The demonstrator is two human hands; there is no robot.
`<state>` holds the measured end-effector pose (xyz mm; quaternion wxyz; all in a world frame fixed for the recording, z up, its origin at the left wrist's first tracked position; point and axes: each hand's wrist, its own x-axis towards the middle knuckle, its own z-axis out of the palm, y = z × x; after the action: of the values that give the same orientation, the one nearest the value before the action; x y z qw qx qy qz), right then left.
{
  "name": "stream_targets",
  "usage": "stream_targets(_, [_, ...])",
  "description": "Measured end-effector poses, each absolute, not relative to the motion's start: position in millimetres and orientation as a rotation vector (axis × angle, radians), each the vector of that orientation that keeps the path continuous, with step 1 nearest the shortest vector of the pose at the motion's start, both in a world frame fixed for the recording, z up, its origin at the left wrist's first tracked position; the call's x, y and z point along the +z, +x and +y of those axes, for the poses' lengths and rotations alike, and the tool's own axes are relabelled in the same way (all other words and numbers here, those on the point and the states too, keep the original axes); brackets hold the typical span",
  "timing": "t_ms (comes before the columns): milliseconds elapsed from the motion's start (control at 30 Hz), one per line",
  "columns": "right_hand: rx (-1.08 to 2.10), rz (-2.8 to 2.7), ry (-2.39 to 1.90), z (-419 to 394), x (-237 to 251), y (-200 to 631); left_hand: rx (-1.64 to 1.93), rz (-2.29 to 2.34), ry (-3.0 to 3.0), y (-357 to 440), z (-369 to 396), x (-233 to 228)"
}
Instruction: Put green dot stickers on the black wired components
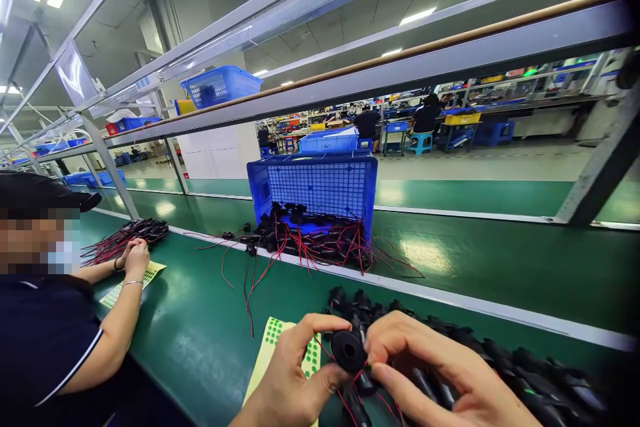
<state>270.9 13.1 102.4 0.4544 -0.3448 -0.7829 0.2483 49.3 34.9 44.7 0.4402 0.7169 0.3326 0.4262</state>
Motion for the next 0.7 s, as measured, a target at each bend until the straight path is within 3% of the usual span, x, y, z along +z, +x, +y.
stream_targets(700, [0.231,-1.947,-0.801,8,100,255,1.139,0.709,1.863,49,35,36])
